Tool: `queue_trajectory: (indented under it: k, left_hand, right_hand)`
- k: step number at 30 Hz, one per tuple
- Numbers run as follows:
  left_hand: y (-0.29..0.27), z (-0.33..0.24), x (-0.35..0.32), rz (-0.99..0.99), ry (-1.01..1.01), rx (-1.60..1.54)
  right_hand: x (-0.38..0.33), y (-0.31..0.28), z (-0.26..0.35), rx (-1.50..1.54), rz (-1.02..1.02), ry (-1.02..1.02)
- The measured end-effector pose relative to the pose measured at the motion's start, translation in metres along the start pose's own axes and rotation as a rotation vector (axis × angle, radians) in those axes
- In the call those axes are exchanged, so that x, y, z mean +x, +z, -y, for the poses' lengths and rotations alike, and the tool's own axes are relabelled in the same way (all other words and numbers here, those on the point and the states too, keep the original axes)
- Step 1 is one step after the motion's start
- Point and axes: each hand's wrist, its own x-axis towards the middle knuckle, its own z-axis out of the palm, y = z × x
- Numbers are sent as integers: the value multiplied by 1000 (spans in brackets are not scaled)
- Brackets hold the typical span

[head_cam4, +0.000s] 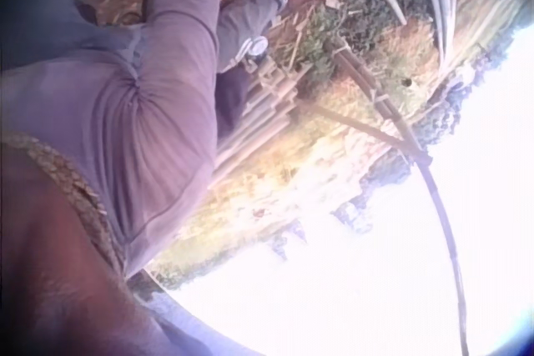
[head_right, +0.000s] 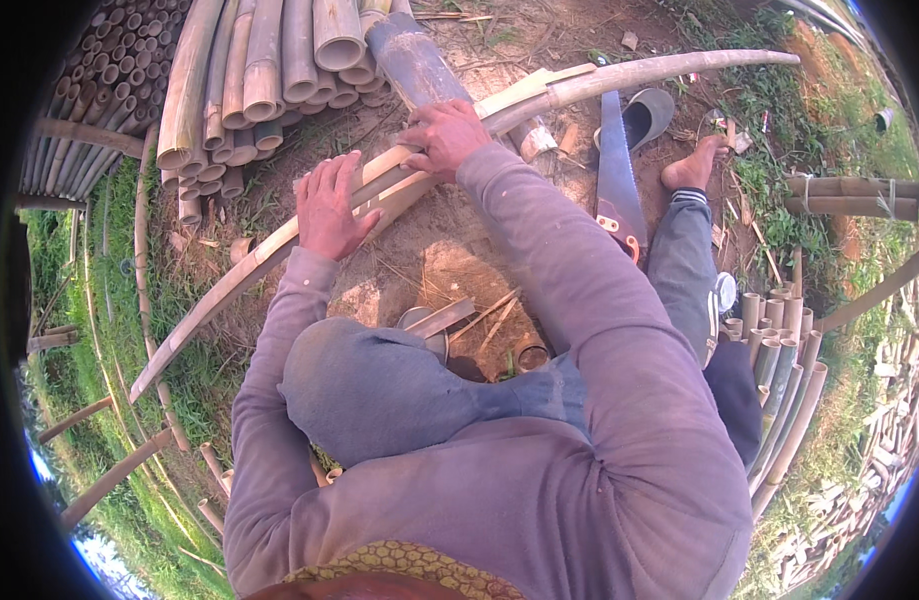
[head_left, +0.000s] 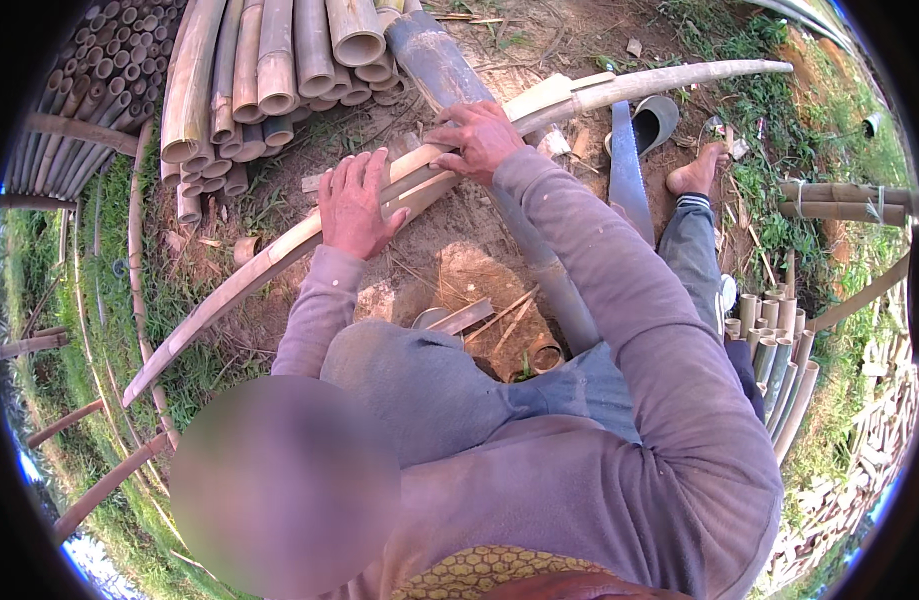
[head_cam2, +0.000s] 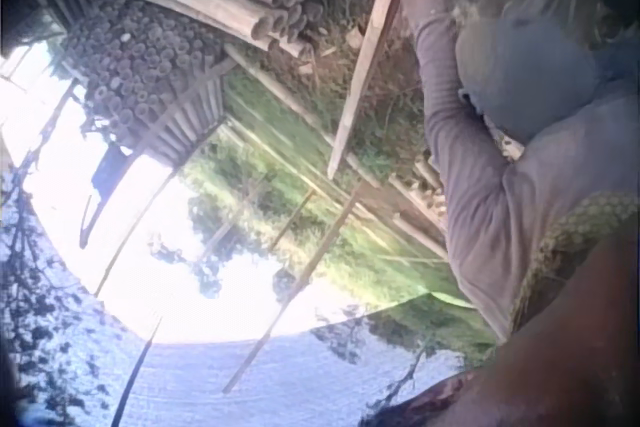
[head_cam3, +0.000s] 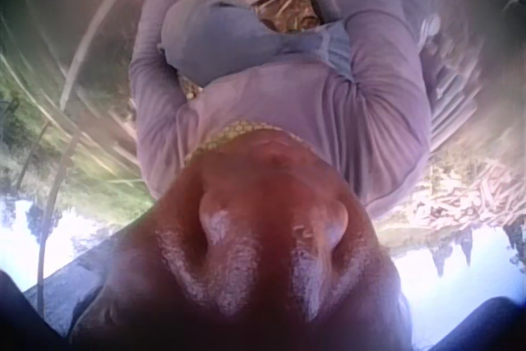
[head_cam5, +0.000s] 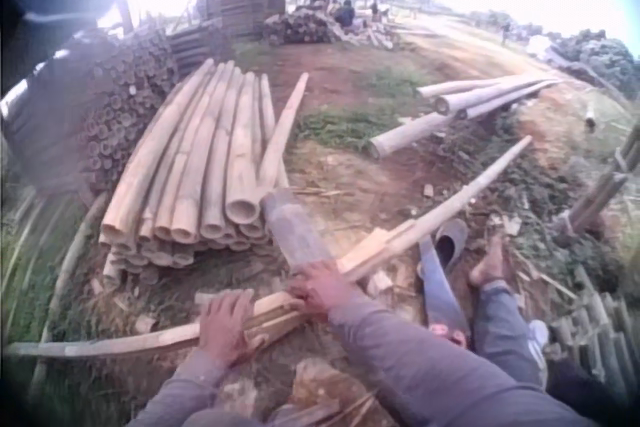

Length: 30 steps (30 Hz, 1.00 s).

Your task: The person sits on the ground and uses a hand saw to cut long bamboo poles into shorter sections. They repeatedly position the bamboo on a support, saw through it, and then move the cut pieces aside.

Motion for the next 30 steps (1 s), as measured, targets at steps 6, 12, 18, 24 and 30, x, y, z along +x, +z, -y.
queue_trajectory:
  k: [6, 12, 18, 24, 30]
  left_hand:
    - [18, -15, 43, 414, -169, 4]
    - [35, -10, 37, 293, -106, 80]
    - [42, -13, 44, 276, -130, 96]
    - [29, -9, 33, 286, -189, 71]
    - [23, -17, 34, 347, -196, 62]
  right_hand:
    - [-3, 3, -1, 7, 21, 14]
    - [-71, -14, 0, 106, -563, 58]
    - [-278, 17, -89, 143, -154, 954]
    - [-305, 34, -88, -151, 263, 844]
    - [-322, 67, -100, -169, 453, 895]
